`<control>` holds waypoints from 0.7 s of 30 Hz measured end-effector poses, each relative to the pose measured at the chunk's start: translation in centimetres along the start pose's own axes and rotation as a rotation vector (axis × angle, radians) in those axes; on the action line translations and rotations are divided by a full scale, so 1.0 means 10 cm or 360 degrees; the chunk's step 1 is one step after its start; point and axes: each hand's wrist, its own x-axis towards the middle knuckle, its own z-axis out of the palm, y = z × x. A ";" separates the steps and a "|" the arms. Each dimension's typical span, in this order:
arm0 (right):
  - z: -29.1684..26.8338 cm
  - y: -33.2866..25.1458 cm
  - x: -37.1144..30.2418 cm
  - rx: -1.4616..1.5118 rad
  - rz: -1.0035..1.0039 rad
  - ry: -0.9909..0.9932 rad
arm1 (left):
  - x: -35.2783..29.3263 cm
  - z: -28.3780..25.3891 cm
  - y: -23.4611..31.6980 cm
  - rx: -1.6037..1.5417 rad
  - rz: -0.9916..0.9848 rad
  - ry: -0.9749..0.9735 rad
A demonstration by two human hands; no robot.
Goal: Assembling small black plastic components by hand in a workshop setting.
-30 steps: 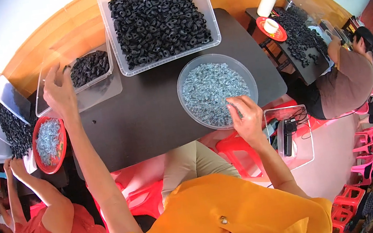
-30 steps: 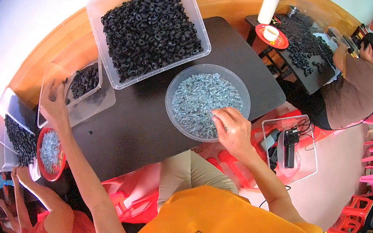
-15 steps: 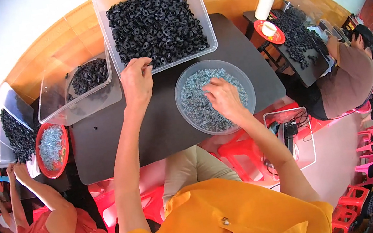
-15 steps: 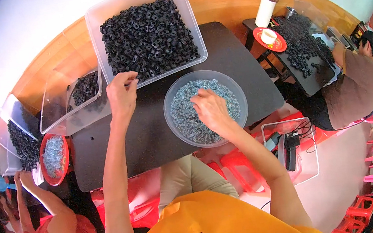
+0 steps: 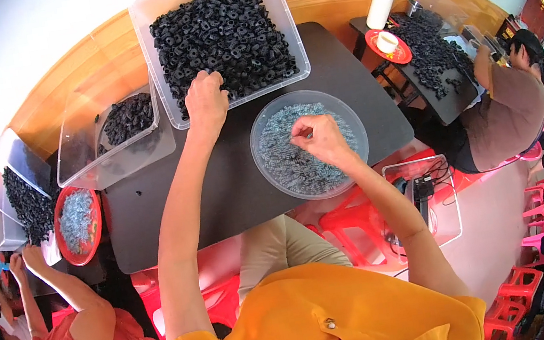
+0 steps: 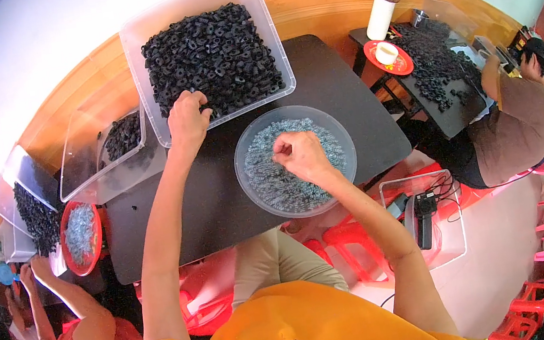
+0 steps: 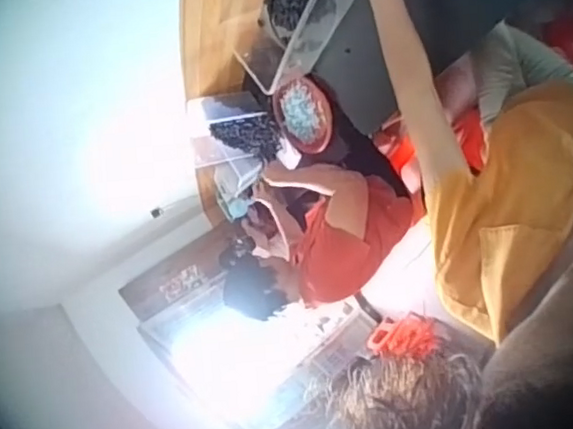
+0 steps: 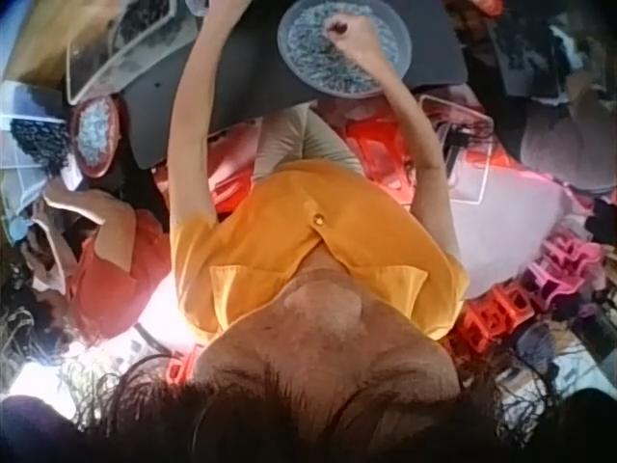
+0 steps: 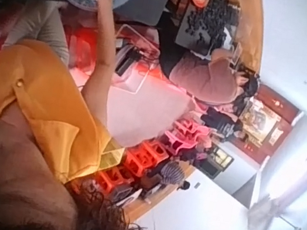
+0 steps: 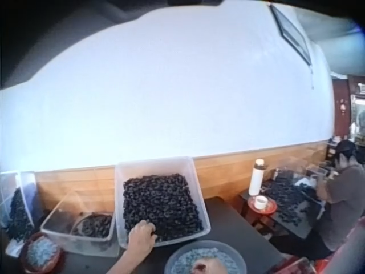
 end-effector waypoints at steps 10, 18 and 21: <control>-0.13 0.07 -0.10 0.1103 0.0408 -0.0058 | -0.06 0.09 0.00 0.0451 0.0291 0.0150; -0.14 0.05 -0.17 0.1112 0.0449 -0.0025 | -0.05 -0.08 -0.16 -0.0331 0.0002 0.0259; -0.15 0.00 -0.17 0.1091 0.0501 0.0005 | -0.04 -0.22 -0.10 -0.1107 -0.0471 -0.0062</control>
